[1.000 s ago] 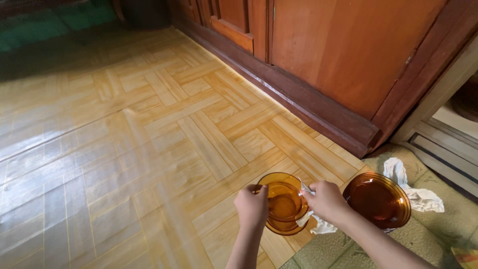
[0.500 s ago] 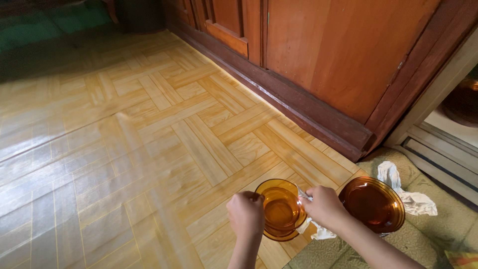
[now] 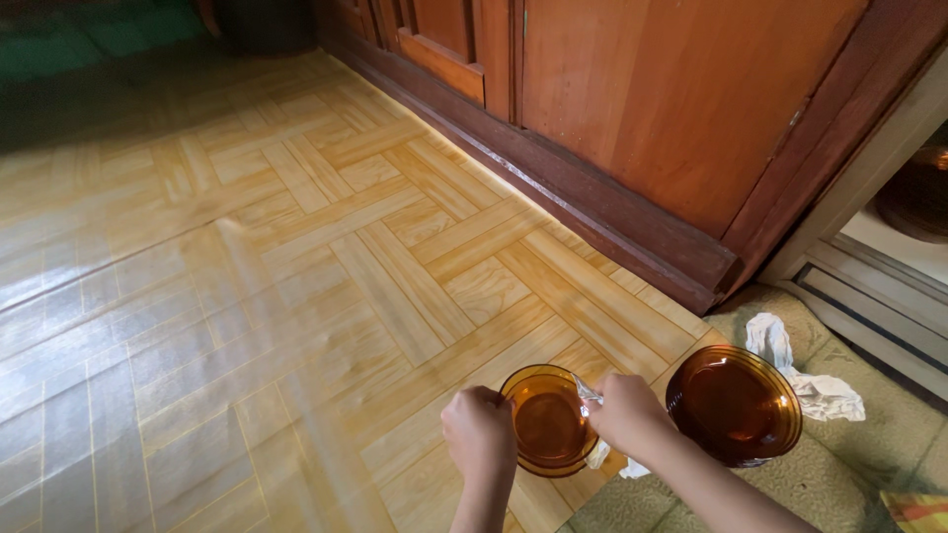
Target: The person wipes glass bowls with a tissue, places them inside a glass cabinet, and slides the cabinet doors shut.
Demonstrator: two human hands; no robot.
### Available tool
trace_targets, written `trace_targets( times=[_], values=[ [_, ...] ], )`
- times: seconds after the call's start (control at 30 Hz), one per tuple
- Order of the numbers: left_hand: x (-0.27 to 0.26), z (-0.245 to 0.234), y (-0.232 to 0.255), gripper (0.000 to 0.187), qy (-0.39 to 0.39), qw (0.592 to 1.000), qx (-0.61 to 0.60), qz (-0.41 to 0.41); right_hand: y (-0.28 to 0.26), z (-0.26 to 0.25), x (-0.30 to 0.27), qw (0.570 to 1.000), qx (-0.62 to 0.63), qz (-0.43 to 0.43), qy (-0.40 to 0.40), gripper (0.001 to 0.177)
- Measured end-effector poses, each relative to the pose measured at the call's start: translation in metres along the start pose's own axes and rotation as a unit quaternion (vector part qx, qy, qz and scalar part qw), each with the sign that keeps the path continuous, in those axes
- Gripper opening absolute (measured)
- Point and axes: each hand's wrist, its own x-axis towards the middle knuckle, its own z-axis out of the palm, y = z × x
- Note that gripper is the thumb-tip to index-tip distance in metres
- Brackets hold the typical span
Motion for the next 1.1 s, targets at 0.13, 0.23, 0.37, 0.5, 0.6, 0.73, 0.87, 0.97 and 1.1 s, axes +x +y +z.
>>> trace_targets(
  times=[0.13, 0.23, 0.37, 0.5, 0.6, 0.73, 0.87, 0.97, 1.1],
  values=[
    [0.001, 0.0, 0.0, 0.014, -0.007, 1.0, 0.004, -0.013, -0.009, -0.005, -0.007, 1.0, -0.03, 0.006, -0.004, 0.026],
    [-0.001, 0.002, -0.002, 0.016, 0.017, 1.0, 0.017, 0.007, -0.013, -0.012, -0.011, 0.998, -0.039, 0.037, -0.038, 0.022],
    [0.002, 0.005, -0.003, 0.017, 0.009, 0.999, 0.05, -0.013, -0.011, -0.008, -0.013, 0.999, -0.046, -0.005, 0.005, 0.023],
    [0.005, 0.008, -0.004, 0.02, 0.003, 0.998, 0.065, -0.009, -0.012, -0.008, -0.012, 0.998, -0.06, 0.001, -0.014, 0.025],
    [0.004, 0.009, -0.009, 0.023, 0.002, 0.998, 0.066, -0.021, -0.016, -0.009, -0.016, 0.998, -0.056, -0.004, -0.002, 0.025],
    [0.004, 0.012, -0.014, 0.028, 0.015, 0.998, 0.068, -0.009, -0.021, -0.012, -0.019, 0.996, -0.083, 0.004, -0.015, 0.027],
    [0.003, 0.012, -0.013, 0.029, -0.007, 0.997, 0.076, -0.015, -0.023, -0.015, -0.019, 0.994, -0.1, 0.016, -0.029, 0.037],
    [-0.001, 0.008, -0.001, 0.042, 0.026, 0.995, 0.092, 0.001, -0.021, -0.029, -0.016, 0.997, -0.064, 0.011, -0.032, 0.041],
    [-0.01, 0.01, 0.03, 0.05, 0.082, 0.992, 0.078, 0.055, -0.012, -0.06, -0.007, 0.992, 0.105, 0.066, -0.032, 0.033]
  ],
)
